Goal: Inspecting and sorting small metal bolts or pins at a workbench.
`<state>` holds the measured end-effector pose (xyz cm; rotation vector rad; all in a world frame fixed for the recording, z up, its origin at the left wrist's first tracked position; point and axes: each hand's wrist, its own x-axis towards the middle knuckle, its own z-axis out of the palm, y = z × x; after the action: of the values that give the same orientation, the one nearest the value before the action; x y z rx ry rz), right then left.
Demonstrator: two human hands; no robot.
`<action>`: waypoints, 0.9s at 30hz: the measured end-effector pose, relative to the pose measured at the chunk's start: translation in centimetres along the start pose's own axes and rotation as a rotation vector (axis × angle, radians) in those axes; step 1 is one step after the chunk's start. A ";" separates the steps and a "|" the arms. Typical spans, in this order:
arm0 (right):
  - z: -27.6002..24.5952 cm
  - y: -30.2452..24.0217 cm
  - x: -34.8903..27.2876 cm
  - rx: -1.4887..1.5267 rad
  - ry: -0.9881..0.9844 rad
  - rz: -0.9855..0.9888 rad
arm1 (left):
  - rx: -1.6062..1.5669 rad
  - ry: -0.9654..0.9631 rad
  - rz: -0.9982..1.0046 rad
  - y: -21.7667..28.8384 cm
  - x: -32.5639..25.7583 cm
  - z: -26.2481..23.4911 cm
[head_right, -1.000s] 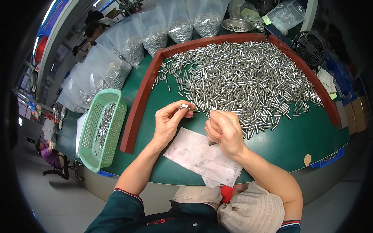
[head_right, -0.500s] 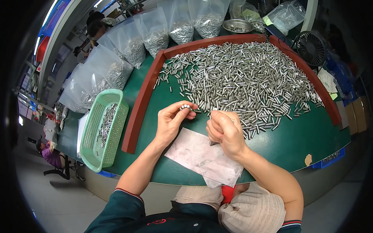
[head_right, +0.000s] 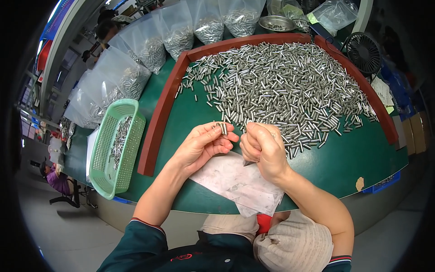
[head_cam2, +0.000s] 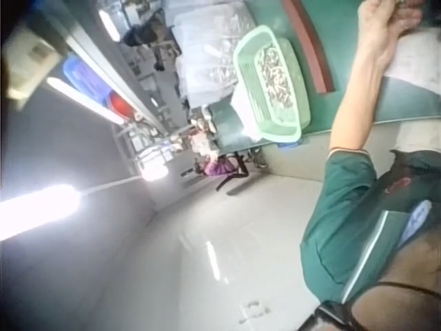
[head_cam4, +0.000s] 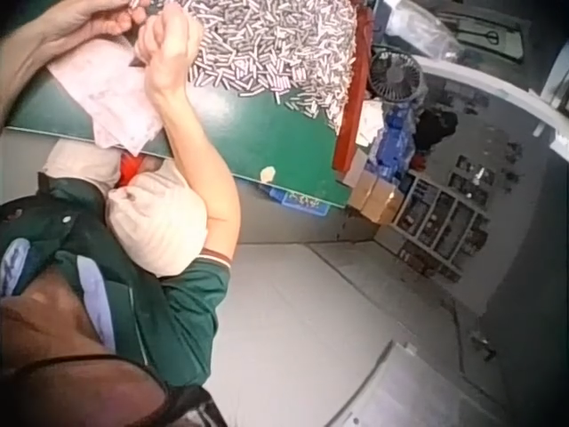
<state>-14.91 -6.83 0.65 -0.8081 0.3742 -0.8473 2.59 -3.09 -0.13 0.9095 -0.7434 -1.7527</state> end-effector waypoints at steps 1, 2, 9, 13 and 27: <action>0.0 0.0 0.0 -0.001 0.000 -0.003 | -0.003 0.001 -0.001 0.1 -0.1 0.1; 0.0 0.0 0.0 -0.002 0.001 0.001 | -0.080 -0.026 -0.026 0.3 -0.2 0.2; 0.0 -0.1 0.0 0.005 0.003 0.012 | -0.325 -0.097 -0.089 0.2 0.1 0.0; 0.0 -0.1 0.1 0.009 0.005 0.018 | -0.451 -0.068 -0.133 0.3 0.0 0.2; -0.1 -0.1 0.1 0.018 0.017 0.025 | -0.476 -0.039 -0.085 -0.3 0.3 -0.1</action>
<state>-14.98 -6.99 0.64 -0.7781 0.3903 -0.8335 2.44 -3.30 -0.46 0.5888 -0.2885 -1.9128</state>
